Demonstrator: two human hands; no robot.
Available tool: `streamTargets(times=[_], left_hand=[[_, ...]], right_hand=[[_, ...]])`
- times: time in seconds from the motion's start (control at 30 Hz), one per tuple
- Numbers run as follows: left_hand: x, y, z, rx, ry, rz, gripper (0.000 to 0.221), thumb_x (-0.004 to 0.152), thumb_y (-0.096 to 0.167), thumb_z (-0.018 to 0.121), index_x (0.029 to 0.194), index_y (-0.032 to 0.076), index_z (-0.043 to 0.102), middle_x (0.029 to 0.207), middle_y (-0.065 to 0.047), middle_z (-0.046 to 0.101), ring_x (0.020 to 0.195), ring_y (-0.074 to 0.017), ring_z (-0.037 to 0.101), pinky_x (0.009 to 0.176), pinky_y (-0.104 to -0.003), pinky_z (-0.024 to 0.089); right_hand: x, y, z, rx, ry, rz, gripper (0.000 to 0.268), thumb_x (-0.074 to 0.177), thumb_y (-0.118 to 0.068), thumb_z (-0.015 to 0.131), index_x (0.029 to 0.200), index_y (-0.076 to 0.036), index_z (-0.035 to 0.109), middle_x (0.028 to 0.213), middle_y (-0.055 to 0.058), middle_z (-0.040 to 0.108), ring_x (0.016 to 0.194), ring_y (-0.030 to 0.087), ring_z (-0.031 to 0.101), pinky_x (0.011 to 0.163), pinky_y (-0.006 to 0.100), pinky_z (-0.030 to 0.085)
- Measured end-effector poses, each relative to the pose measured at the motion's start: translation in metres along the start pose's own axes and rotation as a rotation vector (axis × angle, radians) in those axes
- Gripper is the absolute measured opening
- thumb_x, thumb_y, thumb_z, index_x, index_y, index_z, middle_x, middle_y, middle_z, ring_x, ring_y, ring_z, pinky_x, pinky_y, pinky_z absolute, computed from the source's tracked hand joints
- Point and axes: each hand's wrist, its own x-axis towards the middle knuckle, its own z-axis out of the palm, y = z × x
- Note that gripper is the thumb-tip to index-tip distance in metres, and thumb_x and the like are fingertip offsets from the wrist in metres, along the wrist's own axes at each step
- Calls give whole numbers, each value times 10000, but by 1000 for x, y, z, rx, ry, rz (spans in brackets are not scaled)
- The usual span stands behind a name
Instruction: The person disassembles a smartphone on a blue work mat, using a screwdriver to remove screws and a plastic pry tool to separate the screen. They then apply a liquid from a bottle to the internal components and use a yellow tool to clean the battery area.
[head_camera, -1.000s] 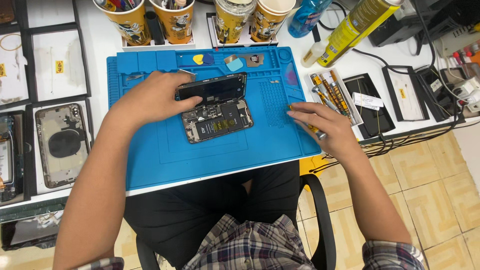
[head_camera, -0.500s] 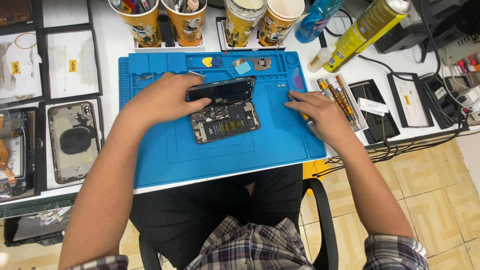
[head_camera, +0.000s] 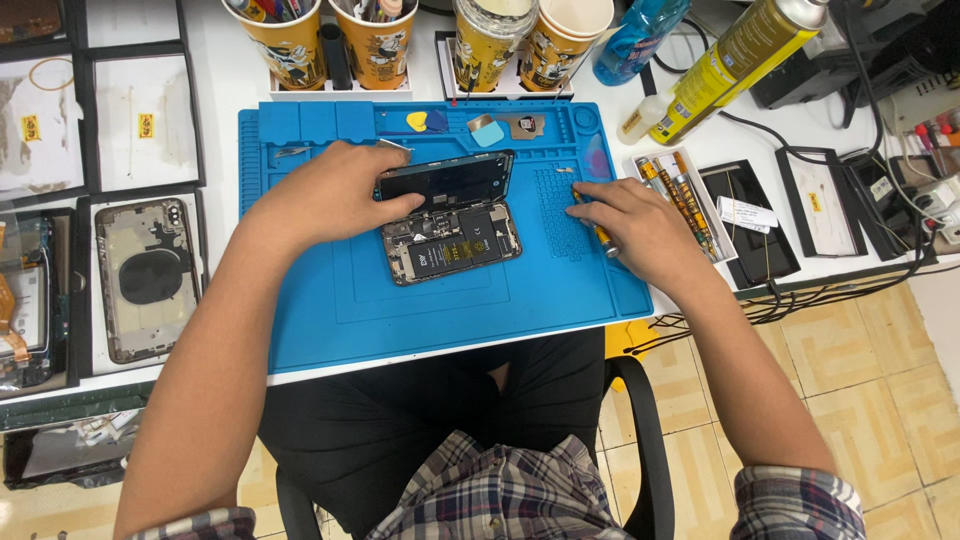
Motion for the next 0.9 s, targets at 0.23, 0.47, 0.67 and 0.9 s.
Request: streamTargets(times=[0.23,0.47,0.67,0.9], left_hand=[[-1,2,-2,-10,-19,-5,485,967,278,695,1339,-28,650,1152,-299,716,1011,-463,735,766,-536,653],[-1,-1,3,-8,-18,-3,475,969,288,691,1328,-22,657,1151,-293,717,1009,-452,738,763,-521,656],[-1,0,0,-10,-29,-3,473,970,286,682,1327,-24,657,1157,-297,714,1017,-464,733,768,-541,652],[0,-2,3,-5,-28,1,478,973,282,681,1335,-28,653,1166,-299,709,1028,-471,727,768,-534,653]], right_hand=[[2,3,0,-94,-55,-30,180,973,-69,691,1118,-175,707,1314,69,712,1178,293,679,948,439,553],[-1,5,5,25,32,-3,172,996,-51,671,1124,-165,692,1299,95,706,1153,308,681,927,437,554],[2,13,12,23,36,-4,223,992,-2,660,1142,-162,703,1312,91,703,1142,317,671,901,445,547],[9,2,-10,-25,-81,-9,287,926,72,679,1103,-147,732,1296,88,728,1091,286,682,847,395,539]])
